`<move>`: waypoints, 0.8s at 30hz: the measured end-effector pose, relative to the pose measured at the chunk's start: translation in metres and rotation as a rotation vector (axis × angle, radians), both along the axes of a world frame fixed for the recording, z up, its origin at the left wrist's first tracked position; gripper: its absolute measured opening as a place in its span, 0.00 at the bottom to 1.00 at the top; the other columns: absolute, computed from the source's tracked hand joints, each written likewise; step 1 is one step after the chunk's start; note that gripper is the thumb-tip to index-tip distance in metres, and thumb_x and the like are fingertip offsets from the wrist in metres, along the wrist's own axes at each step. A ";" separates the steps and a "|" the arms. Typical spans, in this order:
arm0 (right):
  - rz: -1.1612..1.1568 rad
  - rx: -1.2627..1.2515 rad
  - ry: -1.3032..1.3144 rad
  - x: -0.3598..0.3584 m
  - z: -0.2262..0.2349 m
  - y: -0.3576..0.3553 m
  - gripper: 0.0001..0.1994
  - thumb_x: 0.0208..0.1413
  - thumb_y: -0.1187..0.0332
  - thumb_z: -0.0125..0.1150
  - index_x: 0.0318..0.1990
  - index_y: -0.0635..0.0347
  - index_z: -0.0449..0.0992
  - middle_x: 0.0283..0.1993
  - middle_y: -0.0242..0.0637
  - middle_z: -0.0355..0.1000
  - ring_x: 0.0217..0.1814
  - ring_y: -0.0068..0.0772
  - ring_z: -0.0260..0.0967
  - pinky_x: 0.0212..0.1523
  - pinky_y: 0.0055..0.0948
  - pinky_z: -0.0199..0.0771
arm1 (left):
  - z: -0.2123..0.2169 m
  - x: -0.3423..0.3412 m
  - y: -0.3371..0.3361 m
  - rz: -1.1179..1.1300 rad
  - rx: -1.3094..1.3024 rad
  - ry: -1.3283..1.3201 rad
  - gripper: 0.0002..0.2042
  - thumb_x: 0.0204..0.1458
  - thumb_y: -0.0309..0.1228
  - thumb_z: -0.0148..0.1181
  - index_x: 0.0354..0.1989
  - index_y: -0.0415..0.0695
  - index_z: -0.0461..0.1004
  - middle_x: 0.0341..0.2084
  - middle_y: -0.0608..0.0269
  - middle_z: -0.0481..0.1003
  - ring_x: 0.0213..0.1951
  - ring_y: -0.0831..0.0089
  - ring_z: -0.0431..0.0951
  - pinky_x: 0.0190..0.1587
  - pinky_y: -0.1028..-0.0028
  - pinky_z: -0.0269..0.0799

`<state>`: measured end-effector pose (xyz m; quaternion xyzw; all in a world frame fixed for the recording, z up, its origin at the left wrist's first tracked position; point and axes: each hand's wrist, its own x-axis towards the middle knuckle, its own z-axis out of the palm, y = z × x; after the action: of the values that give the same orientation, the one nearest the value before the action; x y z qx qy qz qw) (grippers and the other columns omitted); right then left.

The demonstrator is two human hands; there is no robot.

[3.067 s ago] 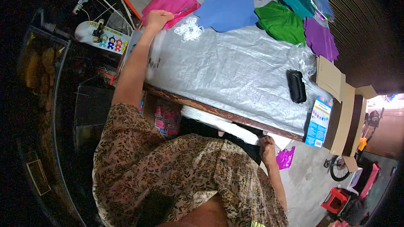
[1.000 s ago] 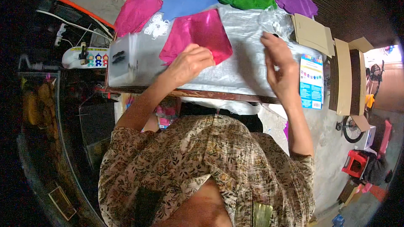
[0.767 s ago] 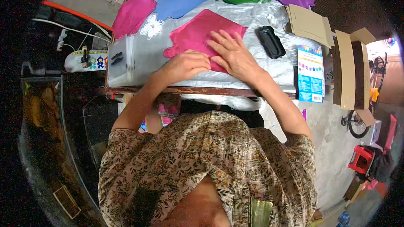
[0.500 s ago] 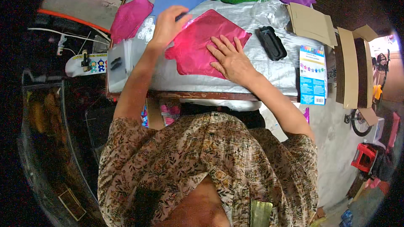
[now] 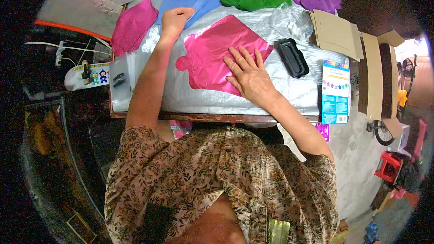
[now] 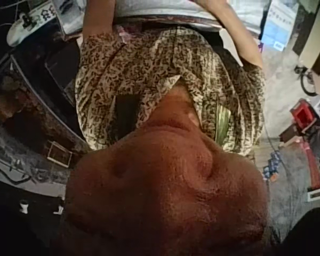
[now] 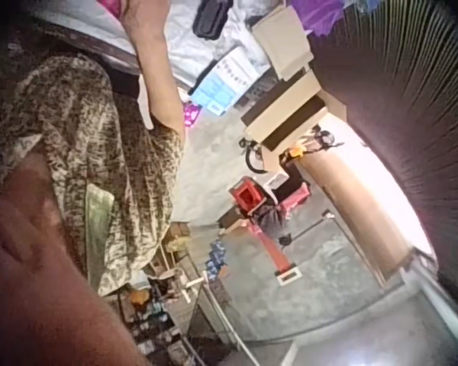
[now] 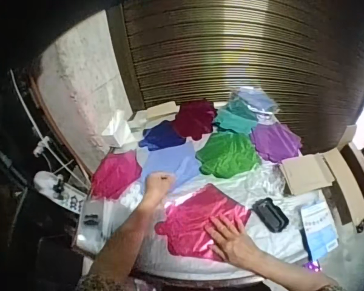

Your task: Folding fabric swatches and inserting them into paper sleeves for packaging.

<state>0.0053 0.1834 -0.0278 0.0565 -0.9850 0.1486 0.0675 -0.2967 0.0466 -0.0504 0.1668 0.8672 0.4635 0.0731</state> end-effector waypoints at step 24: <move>-0.362 -0.339 -0.236 0.045 0.054 0.024 0.35 0.57 0.60 0.68 0.69 0.60 0.63 0.73 0.54 0.56 0.75 0.53 0.55 0.71 0.42 0.59 | 0.021 0.165 -0.071 -0.846 -0.014 0.643 0.07 0.55 0.28 0.64 0.41 0.42 0.81 0.43 0.61 0.83 0.47 0.70 0.82 0.53 0.69 0.76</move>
<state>0.0507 0.2074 0.0259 -0.1502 -0.9412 0.3022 -0.0138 -0.1313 -0.0243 -0.0291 0.6351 0.7058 0.3134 -0.0146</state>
